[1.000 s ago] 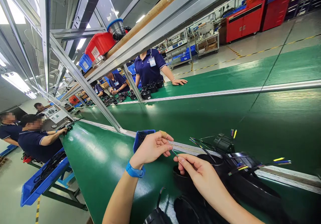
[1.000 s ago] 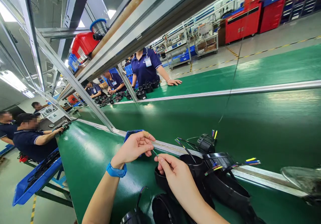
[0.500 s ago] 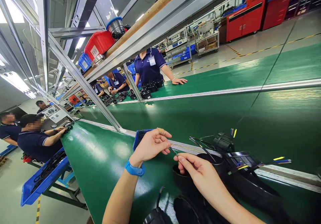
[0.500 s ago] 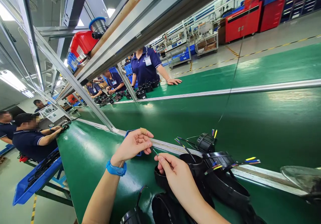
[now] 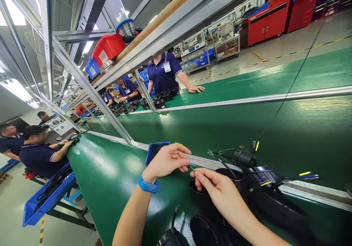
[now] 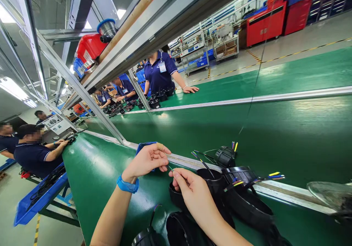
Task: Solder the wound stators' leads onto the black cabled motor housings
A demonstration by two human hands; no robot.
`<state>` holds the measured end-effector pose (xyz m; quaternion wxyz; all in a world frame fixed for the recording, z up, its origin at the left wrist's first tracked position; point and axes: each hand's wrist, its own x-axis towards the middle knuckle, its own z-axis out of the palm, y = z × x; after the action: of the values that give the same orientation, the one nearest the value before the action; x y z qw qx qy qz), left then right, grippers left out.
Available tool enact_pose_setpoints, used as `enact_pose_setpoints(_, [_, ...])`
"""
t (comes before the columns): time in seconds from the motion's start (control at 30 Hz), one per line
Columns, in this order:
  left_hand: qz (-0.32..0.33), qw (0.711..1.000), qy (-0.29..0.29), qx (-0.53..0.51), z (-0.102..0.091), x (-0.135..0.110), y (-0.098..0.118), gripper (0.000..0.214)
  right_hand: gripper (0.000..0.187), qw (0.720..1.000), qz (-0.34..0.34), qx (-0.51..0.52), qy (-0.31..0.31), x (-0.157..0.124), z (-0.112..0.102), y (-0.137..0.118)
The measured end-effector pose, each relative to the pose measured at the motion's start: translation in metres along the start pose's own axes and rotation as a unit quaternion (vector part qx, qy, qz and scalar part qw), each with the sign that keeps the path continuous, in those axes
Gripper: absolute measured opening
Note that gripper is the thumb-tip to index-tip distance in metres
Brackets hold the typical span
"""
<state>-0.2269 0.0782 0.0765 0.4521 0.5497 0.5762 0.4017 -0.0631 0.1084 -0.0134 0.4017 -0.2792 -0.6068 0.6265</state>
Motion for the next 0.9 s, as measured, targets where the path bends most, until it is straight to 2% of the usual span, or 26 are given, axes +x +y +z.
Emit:
enact_pose_setpoints(0.27, [0.019, 1.000, -0.002, 0.006, 0.006, 0.001, -0.005, 0.052, 0.057, 1.000, 0.011, -0.006, 0.002, 0.001, 0.000, -0.001])
enact_pose_setpoints(0.4, [0.038, 0.998, -0.004, 0.053, 0.007, -0.001, -0.003, 0.044, 0.055, 1.000, 0.025, -0.008, 0.007, 0.002, -0.002, -0.004])
enact_pose_setpoints(0.57, [0.032, 0.994, -0.024, 0.106, 0.003, -0.001, -0.005, 0.031, 0.044, 0.997, 0.045, -0.035, -0.048, 0.004, -0.003, -0.005])
enact_pose_setpoints(0.7, [0.023, 0.995, -0.045, 0.088, -0.003, 0.001, -0.010, 0.032, 0.031, 0.987, 0.004, -0.138, -0.080, 0.004, -0.005, -0.003])
enact_pose_setpoints(0.77, [0.026, 0.993, -0.061, 0.099, -0.005, 0.000, -0.011, 0.033, 0.027, 0.985, -0.001, -0.150, -0.080, 0.003, -0.006, -0.003])
enact_pose_setpoints(0.83, [0.036, 0.989, -0.077, 0.124, -0.005, -0.001, -0.009, 0.032, 0.030, 0.986, 0.005, -0.149, -0.080, 0.001, -0.007, -0.003])
enact_pose_setpoints(0.9, [0.048, 0.983, -0.093, 0.151, -0.004, -0.002, -0.007, 0.032, 0.042, 0.982, 0.009, -0.167, -0.091, 0.000, -0.007, -0.003])
